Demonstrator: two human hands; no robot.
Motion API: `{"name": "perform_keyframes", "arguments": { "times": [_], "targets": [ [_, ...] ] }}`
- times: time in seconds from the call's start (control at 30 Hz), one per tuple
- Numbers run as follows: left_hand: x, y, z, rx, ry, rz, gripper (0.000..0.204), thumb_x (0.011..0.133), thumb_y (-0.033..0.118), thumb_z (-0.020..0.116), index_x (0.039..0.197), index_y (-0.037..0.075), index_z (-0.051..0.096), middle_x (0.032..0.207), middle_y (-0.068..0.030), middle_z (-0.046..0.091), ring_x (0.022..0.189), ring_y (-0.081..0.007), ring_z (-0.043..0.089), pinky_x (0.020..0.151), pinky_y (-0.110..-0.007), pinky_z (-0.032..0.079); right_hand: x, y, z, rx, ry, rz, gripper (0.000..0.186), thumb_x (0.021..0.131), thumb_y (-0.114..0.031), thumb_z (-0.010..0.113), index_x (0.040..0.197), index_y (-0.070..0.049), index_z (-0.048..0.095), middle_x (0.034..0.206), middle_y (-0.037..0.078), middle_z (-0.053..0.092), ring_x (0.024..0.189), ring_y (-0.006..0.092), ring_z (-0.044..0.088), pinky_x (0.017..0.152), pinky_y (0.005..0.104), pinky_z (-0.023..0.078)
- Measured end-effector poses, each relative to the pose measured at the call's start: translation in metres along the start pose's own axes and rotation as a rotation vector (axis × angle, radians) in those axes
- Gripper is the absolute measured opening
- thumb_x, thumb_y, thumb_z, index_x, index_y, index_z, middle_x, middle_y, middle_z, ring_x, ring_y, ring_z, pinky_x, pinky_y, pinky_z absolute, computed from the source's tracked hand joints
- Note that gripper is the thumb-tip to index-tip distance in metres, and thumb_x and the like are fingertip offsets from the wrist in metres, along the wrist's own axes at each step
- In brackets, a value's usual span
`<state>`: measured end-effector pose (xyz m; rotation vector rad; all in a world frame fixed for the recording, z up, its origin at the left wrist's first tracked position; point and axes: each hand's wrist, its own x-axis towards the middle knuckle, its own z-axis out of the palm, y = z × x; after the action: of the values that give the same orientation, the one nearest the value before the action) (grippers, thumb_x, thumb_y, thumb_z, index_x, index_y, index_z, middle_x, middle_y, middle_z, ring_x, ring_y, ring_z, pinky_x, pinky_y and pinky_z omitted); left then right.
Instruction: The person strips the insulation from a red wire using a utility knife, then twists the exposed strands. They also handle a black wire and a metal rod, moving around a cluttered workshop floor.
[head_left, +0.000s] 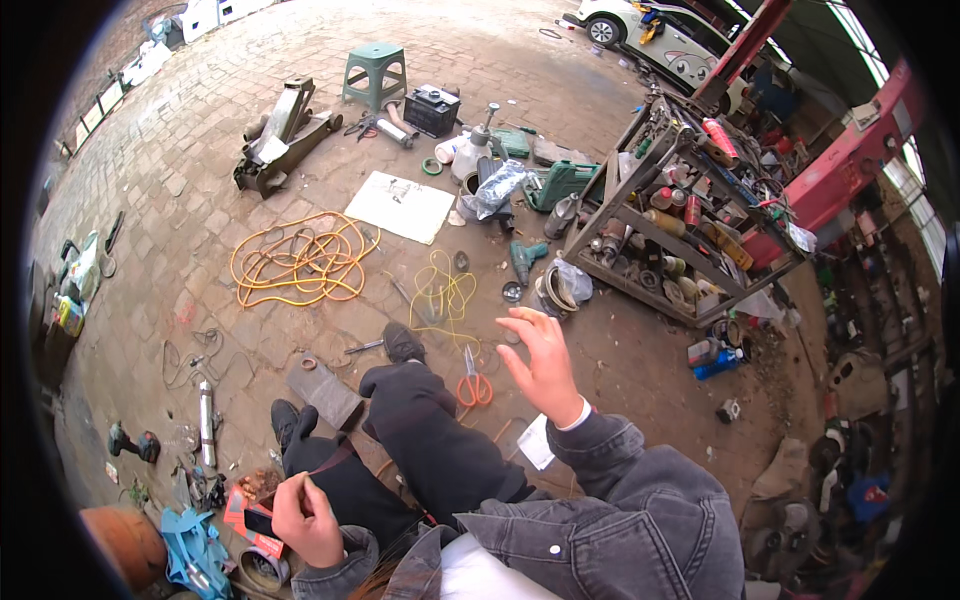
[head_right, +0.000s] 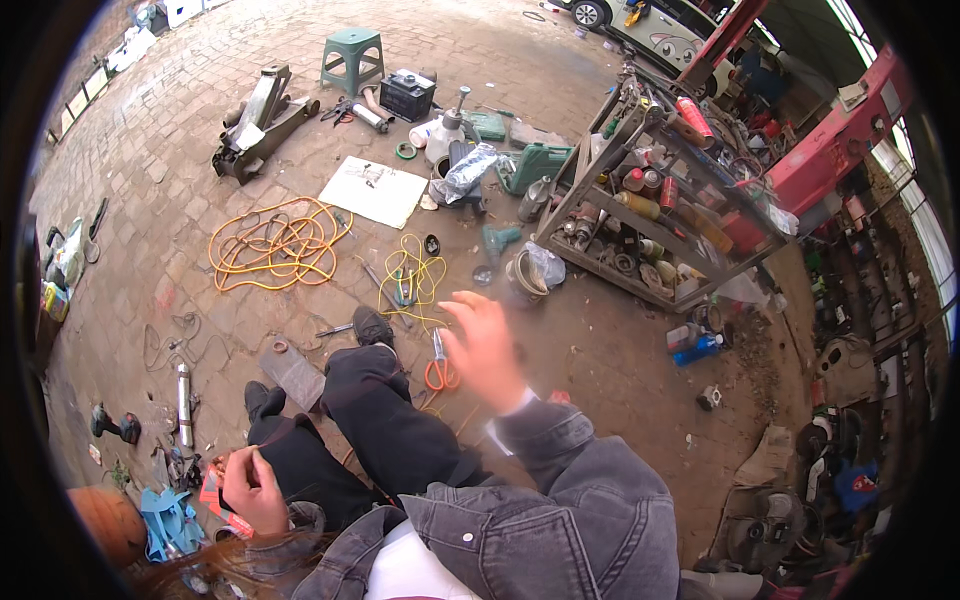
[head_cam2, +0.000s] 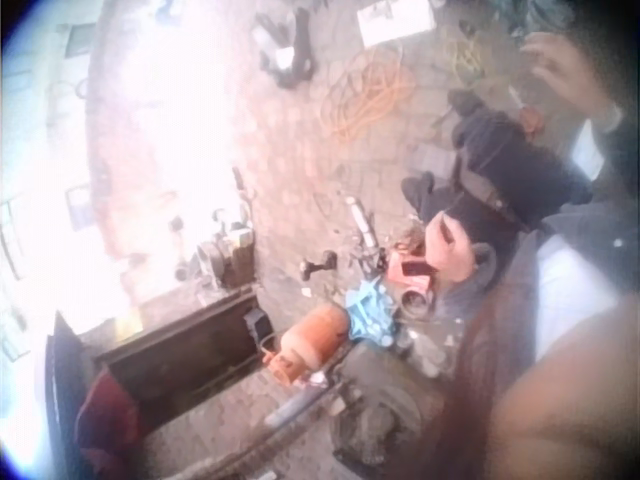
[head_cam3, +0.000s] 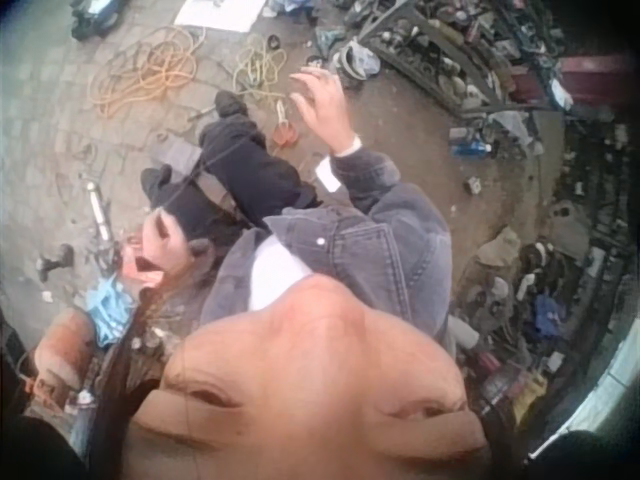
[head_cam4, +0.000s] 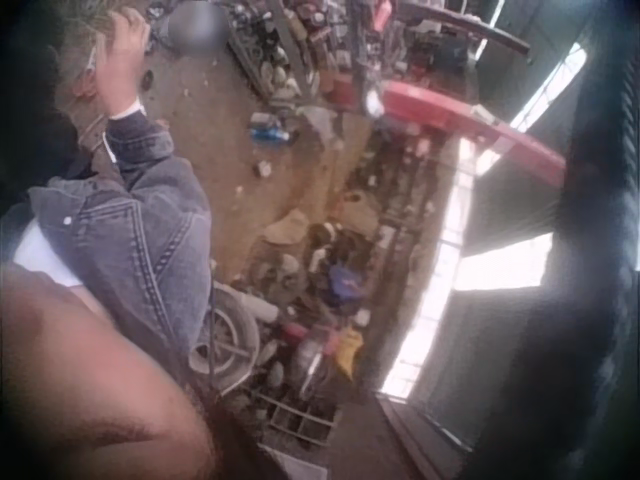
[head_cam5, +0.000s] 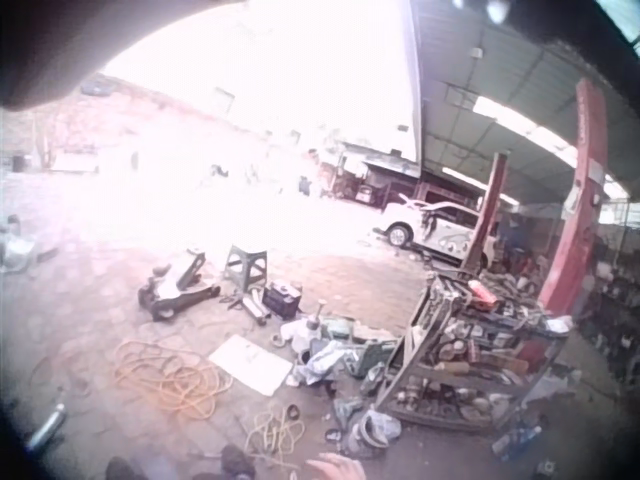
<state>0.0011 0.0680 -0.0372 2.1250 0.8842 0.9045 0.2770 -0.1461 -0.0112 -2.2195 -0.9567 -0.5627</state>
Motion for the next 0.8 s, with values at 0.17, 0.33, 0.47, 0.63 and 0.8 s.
{"name": "perform_keyframes", "arguments": {
  "times": [0.17, 0.33, 0.47, 0.63, 0.8],
  "targets": [
    [0.001, 0.009, 0.018, -0.065, -0.099, 0.082, 0.010, 0.080, -0.005, 0.063, 0.090, -0.001, 0.063, 0.064, -0.0067, 0.048, 0.048, -0.0146, 0.042, 0.045, -0.029, 0.033, -0.006, -0.065, 0.016, 0.531, -0.281, -0.050, 0.027, 0.085, -0.008, 0.066, 0.111, -0.002, 0.061, 0.107, 0.013, 0.063, 0.094, 0.0307, 0.063, 0.082, 0.0361, 0.051],
    [0.000, 0.015, 0.029, -0.084, -0.205, 0.196, 0.014, 0.076, -0.005, 0.067, 0.089, 0.000, 0.064, 0.062, -0.0087, 0.049, 0.047, -0.0197, 0.047, 0.044, -0.032, 0.036, -0.023, -0.114, 0.040, 0.798, -0.707, -0.038, 0.021, 0.086, -0.010, 0.064, 0.104, -0.001, 0.062, 0.099, 0.014, 0.063, 0.086, 0.0335, 0.064, 0.072, 0.0364, 0.051],
    [-0.004, 0.011, 0.031, -0.138, -0.222, 0.177, 0.013, 0.077, -0.005, 0.068, 0.088, 0.000, 0.064, 0.063, -0.0092, 0.052, 0.048, -0.0225, 0.049, 0.046, -0.033, 0.038, -0.034, -0.119, 0.055, 0.879, -0.779, 0.030, 0.015, 0.087, -0.010, 0.063, 0.098, 0.000, 0.062, 0.087, 0.015, 0.065, 0.077, 0.0330, 0.065, 0.068, 0.0362, 0.052],
    [-0.004, 0.011, 0.032, -0.155, -0.273, 0.104, 0.012, 0.077, -0.005, 0.066, 0.088, 0.001, 0.064, 0.065, -0.0091, 0.054, 0.051, -0.0204, 0.051, 0.047, -0.031, 0.039, -0.042, -0.119, 0.060, 0.900, -0.866, 0.133, 0.013, 0.088, -0.009, 0.065, 0.098, -0.001, 0.064, 0.076, 0.012, 0.064, 0.063, 0.0207, 0.063, 0.058, 0.0298, 0.049],
    [0.000, 0.010, 0.033, -0.215, -0.294, 0.141, 0.016, 0.075, 0.000, 0.068, 0.091, 0.003, 0.066, 0.065, -0.0098, 0.056, 0.054, -0.0262, 0.055, 0.050, -0.035, 0.044, -0.038, -0.117, 0.064, 0.815, -0.829, 0.011, 0.008, 0.085, -0.010, 0.067, 0.090, -0.003, 0.065, 0.072, 0.010, 0.063, 0.058, 0.0172, 0.061, 0.054, 0.0289, 0.048]
  ]
}}
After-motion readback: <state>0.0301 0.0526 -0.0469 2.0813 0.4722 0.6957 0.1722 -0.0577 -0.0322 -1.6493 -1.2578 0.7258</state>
